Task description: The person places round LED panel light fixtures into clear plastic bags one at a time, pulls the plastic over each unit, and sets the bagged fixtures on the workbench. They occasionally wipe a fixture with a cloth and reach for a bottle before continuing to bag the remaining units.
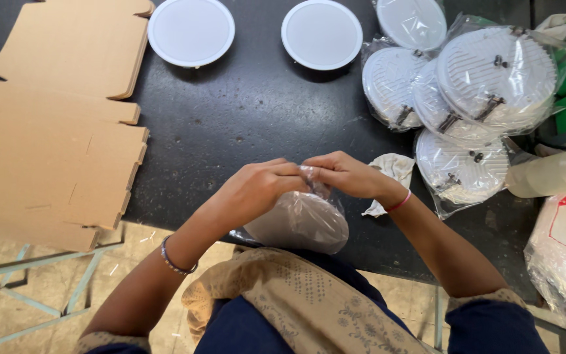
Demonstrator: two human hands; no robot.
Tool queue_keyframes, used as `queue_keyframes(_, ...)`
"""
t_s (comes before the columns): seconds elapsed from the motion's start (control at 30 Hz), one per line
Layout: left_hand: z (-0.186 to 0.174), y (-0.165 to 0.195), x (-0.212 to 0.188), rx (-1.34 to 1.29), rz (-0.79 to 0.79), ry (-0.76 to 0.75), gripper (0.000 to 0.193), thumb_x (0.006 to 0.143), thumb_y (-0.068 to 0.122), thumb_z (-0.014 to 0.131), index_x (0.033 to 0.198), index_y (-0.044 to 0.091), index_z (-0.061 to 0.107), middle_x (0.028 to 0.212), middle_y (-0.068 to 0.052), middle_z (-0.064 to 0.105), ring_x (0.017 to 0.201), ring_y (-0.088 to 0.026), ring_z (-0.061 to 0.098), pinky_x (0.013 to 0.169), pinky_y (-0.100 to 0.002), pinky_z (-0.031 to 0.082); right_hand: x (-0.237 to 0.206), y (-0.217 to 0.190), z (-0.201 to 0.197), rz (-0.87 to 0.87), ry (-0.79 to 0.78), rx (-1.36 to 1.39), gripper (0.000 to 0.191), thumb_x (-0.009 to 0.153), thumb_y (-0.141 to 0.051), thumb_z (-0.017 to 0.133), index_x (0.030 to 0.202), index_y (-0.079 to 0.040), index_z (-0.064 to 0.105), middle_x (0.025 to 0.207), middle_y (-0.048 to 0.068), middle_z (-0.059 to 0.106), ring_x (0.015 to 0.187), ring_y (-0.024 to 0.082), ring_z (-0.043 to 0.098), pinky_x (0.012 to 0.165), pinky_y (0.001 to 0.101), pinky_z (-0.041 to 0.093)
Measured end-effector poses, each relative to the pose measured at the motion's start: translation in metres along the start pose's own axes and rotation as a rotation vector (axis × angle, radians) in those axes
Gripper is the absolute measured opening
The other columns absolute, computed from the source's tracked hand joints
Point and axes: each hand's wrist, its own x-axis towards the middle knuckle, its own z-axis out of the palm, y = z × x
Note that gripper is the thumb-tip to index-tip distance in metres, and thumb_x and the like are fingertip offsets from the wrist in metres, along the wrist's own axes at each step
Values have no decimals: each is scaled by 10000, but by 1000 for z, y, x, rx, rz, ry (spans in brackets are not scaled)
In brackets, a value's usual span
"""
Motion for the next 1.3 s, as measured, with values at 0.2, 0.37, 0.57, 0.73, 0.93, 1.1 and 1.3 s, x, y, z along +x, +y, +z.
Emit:
queue_keyframes(0.2,-7,-5,7,-293,-312,-126,97,855,47,751,931,100,722,908,-17,757,826,-185,755,736,-312,593,-10,-19,4,-4,-4,-84,348,1043,-303,560,1164,-9,702,785,-2,617,726,68,536,650,261,487)
queue_keyframes(0.37,-12,-8,12,-350,-347,-128,89,772,48,809,818,86,743,975,-80,685,747,-203,711,665,-325,581,-12,-30,6,-70,1,-164,337,1013,-302,586,1173,-22,685,840,-3,668,750,81,591,658,278,499)
queue_keyframes(0.57,-5,-18,5,-283,-225,-75,200,831,-45,695,963,84,770,1016,-55,745,891,-250,730,772,-365,584,-15,-37,4,31,37,-150,314,1007,-296,617,1090,-9,710,830,48,645,769,99,569,672,292,481)
queue_keyframes(0.73,-2,-24,0,-249,-178,-75,306,812,-66,633,1021,99,783,1086,-45,760,987,-258,730,833,-370,591,-19,-48,-3,71,-48,26,325,1001,-324,596,1132,-40,687,922,-10,686,849,59,621,756,251,530)
queue_keyframes(0.93,-13,-22,-17,-200,-194,116,336,832,-60,668,1120,96,742,1166,-71,758,1078,-273,713,942,-383,528,-9,-64,-7,68,-20,-129,389,850,-342,809,1022,-32,648,903,22,688,848,99,634,734,281,536)
queue_keyframes(1.1,-25,-38,-61,-336,-573,468,273,952,8,651,1217,60,691,1207,-80,728,1070,-169,714,955,-287,546,-4,-88,-90,255,351,-277,392,781,-387,823,1025,-120,672,891,4,661,805,147,644,722,300,571)
queue_keyframes(1.3,-11,-67,-114,-419,-886,561,253,970,41,634,1215,33,695,1149,-67,749,1020,-127,708,919,-256,539,36,-85,-224,-223,868,-901,417,837,-234,927,937,-71,555,953,68,593,895,221,632,814,400,529)
